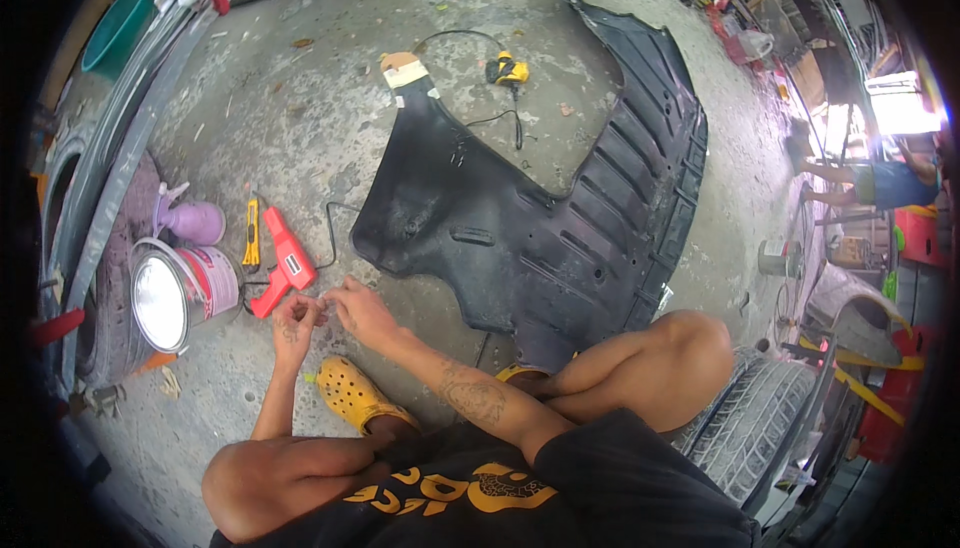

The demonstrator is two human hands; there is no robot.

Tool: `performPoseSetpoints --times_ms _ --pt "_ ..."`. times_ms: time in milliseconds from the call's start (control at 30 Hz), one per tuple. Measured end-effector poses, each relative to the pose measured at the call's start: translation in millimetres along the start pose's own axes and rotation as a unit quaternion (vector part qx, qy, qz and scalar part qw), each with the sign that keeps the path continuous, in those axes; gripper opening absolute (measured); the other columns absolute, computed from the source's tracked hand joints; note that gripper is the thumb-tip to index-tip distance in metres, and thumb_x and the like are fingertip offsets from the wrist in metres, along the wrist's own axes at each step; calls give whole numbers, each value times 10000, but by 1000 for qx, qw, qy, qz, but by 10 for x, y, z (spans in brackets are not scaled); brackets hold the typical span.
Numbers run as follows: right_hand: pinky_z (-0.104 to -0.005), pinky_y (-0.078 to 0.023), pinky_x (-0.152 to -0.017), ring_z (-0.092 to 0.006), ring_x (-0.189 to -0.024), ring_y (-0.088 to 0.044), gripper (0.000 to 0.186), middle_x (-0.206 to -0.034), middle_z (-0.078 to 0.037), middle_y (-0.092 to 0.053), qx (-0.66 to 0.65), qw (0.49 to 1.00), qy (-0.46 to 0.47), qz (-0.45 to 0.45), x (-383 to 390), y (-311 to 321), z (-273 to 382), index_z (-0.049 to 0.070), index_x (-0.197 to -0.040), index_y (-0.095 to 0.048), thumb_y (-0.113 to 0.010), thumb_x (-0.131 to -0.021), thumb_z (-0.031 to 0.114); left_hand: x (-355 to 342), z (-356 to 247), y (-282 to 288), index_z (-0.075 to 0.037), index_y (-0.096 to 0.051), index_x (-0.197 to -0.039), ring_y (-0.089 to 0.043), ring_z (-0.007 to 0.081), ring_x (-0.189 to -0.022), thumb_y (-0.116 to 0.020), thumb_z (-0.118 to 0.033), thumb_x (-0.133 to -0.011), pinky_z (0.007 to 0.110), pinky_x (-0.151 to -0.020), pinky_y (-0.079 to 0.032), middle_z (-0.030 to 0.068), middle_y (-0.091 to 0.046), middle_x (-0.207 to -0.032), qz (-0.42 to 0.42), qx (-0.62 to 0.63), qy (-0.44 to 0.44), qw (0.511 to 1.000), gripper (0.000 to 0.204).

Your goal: Using a hot staple welder to melt metal staples into a black plastic automotive component for repair.

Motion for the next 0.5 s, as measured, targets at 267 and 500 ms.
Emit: performPoseSetpoints --times_ms 267,500 --pt "-446 -510 -730 -425 -811 -593 256 -988 -198 -575 20 997 0 73 -3 -208 -109 -3 -1028 -679 -512 -836 -33 6 -247 -90 8 -626 -922 -632 94 -763 -649 -181 -964 241 -698 -482 57 -696 -835 36 -110 -54 992 195" --pt "-343 -582 -675 -270 -832 -673 176 -992 -134 -597 -177 973 -64 131 -214 -193 12 -60 -1013 -654 -536 -886 -31 -43 -290 237 -17 -658 -1101 -614 115 -934 -601 -221 -1000 259 -802 -471 43 -681 -1069 -41 8 -26 999 235"
Point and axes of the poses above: each hand's wrist, its own x-axis away from the middle knuckle, its own y-axis out of the back of the hand, z = x × y, the point moved 9 cm from there along -x, towards the middle knuckle
